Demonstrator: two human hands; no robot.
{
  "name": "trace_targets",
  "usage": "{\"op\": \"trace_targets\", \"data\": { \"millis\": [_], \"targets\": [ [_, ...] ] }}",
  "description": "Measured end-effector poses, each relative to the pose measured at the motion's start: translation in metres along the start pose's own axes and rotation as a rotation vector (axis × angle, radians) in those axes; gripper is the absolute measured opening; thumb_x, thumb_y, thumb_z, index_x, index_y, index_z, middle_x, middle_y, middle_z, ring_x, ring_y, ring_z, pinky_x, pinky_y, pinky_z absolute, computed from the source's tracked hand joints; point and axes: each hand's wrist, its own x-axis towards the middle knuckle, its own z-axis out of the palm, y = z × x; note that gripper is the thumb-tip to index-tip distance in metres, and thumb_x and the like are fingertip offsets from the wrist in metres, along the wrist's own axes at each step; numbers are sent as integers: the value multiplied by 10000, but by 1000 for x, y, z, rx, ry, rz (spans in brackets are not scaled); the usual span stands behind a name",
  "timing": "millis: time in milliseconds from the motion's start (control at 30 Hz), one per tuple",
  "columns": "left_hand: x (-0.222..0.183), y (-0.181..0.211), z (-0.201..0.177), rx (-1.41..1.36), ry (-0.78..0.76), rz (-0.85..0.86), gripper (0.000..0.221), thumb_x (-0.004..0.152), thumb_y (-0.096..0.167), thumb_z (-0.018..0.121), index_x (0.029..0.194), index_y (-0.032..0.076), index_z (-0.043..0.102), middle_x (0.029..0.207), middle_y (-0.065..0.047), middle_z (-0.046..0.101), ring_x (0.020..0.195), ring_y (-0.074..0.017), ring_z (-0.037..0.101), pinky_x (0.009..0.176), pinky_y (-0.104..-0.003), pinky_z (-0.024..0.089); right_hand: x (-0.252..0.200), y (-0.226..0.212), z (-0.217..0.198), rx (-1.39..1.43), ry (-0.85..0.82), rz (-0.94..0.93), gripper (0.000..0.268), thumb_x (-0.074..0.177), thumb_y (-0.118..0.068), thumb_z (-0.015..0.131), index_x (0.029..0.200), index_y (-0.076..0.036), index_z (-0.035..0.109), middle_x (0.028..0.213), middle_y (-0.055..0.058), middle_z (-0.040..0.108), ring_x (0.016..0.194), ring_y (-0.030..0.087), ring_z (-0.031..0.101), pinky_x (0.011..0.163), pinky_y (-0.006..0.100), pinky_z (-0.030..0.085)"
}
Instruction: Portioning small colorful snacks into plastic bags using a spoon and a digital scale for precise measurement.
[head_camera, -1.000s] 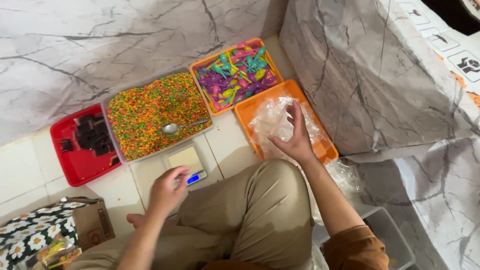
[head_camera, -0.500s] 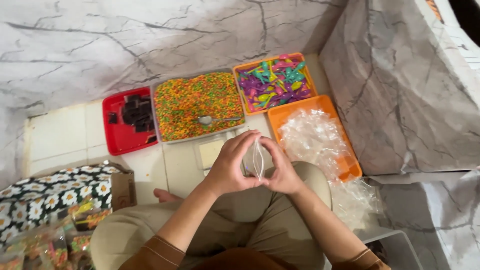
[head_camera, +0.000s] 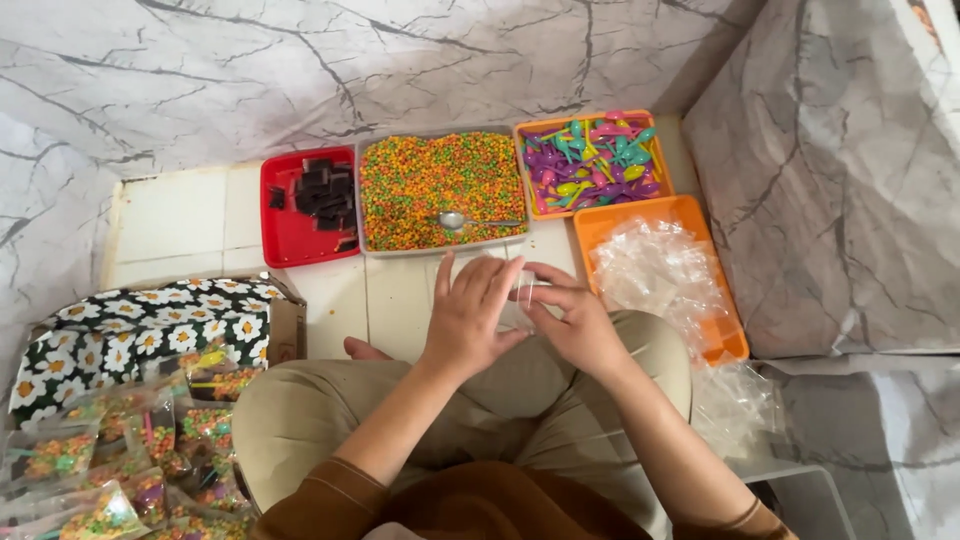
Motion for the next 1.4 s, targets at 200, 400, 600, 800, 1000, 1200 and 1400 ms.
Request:
{"op": "trace_targets", "data": {
  "millis": [200,400,600,800,1000,1200,1400],
  "targets": [
    [-22,-13,9,144,60,134,785,752,413,819,1457,210,540,1240,-51,588,1229,-280,557,1116,-635,312,-4,-5,-3,-116,-92,177,406,726,-276,930,1106,-190,816,1423,243,610,1198,513,623,986,578,530],
    [-35,-48,-5,177,-9,149,779,767,448,815,1437,147,555,1295,-75,594,1295,-287,529,1167,-623,260,-12,1,-17,-135,-87,210,411,732,-248,925,1126,-200,818,1441,245,597,1204,504,622,1004,572,529],
    [-34,-49,7,142,4,94,767,807,591,716,1432,179,551,1292,-60,616,1281,-277,548,1180,-631,244,-7,11,-17,-109,-116,191,392,754,-285,909,1132,-230,821,1446,257,589,1210,527,604,985,575,533],
    [6,-29,38,-70,-176,143,924,704,462,848,1497,157,484,1318,-59,606,1290,-267,559,1124,-617,326,6,39,-9,-120,-145,243,326,822,-360,864,1105,-205,818,1356,256,651,1168,512,644,969,559,553],
    [59,-54,109,-374,-212,-288,698,753,428,836,1362,187,594,1194,-60,706,1116,-291,690,969,-457,525,37,127,-38,72,216,409,173,932,-227,766,1091,-189,823,1280,171,717,1159,365,693,958,457,560],
    [118,-116,195,-345,-328,-564,813,720,520,844,1396,158,575,1264,-120,668,1186,-342,663,999,-458,540,90,266,-83,-13,332,583,174,932,-244,777,1100,-223,818,1128,36,770,1026,226,741,894,366,588],
    [171,-155,240,-223,-449,-579,938,741,524,808,1510,142,428,1303,-142,629,1217,-379,633,1032,-495,517,153,395,-93,-476,229,562,143,960,-353,684,1034,-274,777,987,7,740,997,273,721,913,439,586]
  ]
}}
